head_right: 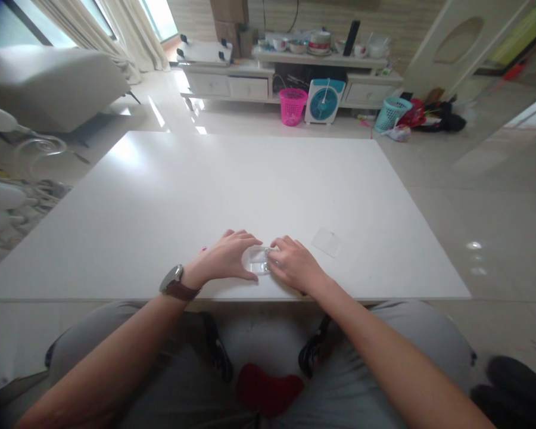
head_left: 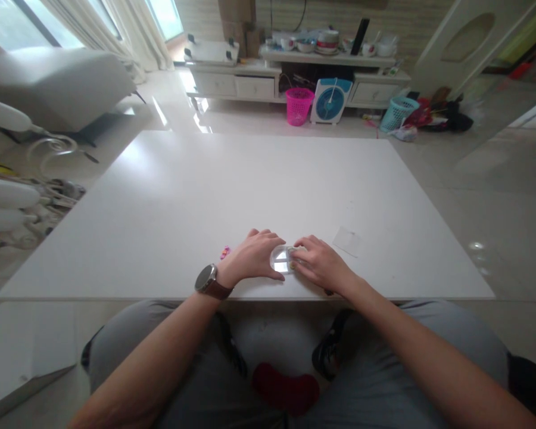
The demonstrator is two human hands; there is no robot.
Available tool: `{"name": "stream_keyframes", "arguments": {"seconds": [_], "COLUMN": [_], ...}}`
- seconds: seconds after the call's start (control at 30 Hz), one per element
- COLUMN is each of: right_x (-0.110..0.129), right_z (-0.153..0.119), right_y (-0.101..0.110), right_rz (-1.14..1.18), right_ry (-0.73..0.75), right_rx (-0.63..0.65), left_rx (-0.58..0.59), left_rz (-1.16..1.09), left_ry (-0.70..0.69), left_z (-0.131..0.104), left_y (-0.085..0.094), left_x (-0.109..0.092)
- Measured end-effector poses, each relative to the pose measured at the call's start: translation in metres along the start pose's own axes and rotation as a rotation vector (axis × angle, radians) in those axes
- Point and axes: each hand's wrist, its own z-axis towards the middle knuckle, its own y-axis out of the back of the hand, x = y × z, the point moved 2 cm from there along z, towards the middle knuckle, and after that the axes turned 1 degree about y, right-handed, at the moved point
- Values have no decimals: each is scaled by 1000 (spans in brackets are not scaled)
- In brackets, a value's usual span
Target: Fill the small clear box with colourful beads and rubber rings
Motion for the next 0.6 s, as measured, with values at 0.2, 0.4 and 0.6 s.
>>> {"name": "stream_keyframes", "arguments": {"seconds": [0.2, 0.4, 0.6], "right_x": [-3, -19, -19], "right_z": [6, 21, 22], "right_y": [2, -13, -15], "right_rz": [73, 174, 174], "right_ry": [-105, -264, -229], "right_rx": [-117, -157, -191], "left_rx": [38, 16, 26], "left_rz": [28, 10, -11], "left_ry": [-1, -11, -7], "left_z": [2, 1, 1], "left_y": [-4, -4, -4], "left_x": [-3, -3, -3]}}
